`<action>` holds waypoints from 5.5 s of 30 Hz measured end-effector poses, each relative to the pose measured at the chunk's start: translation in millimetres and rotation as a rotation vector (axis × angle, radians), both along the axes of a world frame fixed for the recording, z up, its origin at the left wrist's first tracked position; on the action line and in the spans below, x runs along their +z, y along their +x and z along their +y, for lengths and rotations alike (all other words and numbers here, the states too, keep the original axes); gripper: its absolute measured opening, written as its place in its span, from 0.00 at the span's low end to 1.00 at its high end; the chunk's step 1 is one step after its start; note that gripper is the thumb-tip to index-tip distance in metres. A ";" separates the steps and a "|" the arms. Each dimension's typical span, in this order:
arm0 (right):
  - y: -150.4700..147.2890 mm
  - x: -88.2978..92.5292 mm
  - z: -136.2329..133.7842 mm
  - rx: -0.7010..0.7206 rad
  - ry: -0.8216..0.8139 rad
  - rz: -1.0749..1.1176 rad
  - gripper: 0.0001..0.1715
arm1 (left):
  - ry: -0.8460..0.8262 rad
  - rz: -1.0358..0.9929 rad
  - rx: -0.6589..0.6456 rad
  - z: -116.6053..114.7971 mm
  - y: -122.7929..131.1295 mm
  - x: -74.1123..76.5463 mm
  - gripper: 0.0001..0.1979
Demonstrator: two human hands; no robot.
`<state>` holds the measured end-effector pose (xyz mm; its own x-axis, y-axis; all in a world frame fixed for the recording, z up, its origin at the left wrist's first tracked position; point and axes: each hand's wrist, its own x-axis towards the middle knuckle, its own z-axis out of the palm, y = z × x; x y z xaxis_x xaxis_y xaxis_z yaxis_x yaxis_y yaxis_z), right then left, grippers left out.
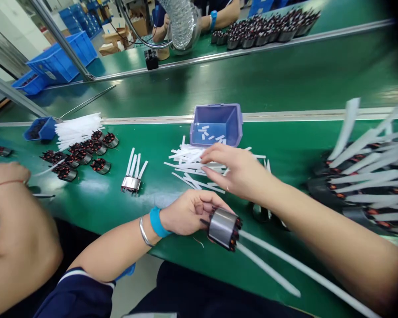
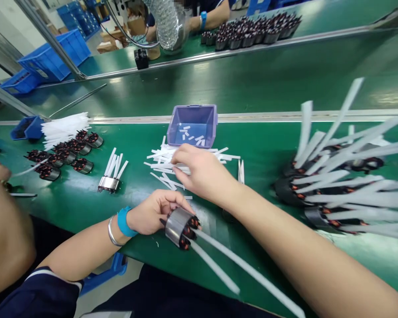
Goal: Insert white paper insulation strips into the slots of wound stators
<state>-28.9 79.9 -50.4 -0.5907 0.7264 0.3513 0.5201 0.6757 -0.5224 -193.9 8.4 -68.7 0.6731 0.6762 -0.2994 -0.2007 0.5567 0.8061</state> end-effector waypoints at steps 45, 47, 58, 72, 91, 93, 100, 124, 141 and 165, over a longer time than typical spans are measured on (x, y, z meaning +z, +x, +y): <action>44.2 -1.8 -74.4 -0.070 -0.896 0.504 0.23 | 0.248 0.196 0.149 -12.6 5.6 -2.9 0.13; 50.8 -2.1 -65.0 -0.010 -0.924 0.446 0.19 | 0.252 0.135 0.110 -11.2 3.1 -2.0 0.17; -26.3 -12.4 1.9 0.004 -0.204 -0.188 0.02 | 0.169 0.199 -0.219 -17.6 1.4 -4.9 0.17; 65.2 18.2 -52.8 -0.204 -0.593 0.445 0.15 | -0.061 -0.074 0.141 -3.4 0.1 2.1 0.24; 34.9 -3.7 -76.6 -0.251 -0.447 0.504 0.15 | 0.025 0.115 0.168 -3.7 3.0 2.9 0.33; 32.2 -3.6 -76.7 -0.253 -0.492 0.496 0.17 | 0.050 0.153 0.194 -6.2 5.7 1.6 0.34; 31.8 -9.4 -76.8 -0.235 -0.509 0.410 0.15 | 0.207 0.225 0.240 -9.0 5.5 -2.5 0.16; -12.4 -23.5 -21.3 0.014 -0.133 -0.073 0.04 | 0.545 0.173 0.855 42.4 -50.3 33.2 0.21; 58.5 21.4 -45.9 -0.131 -0.534 0.471 0.13 | 0.092 0.058 0.249 24.7 -23.4 13.5 0.16; 26.3 -9.9 -60.9 -0.256 -0.545 0.489 0.11 | 0.390 0.292 0.270 5.5 -6.0 -2.2 0.10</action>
<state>-2.6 19.0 -60.2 -0.2514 0.9643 0.0830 0.2504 0.1477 -0.9568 -199.9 13.8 -70.8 0.3872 0.9113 -0.1399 -0.0327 0.1652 0.9857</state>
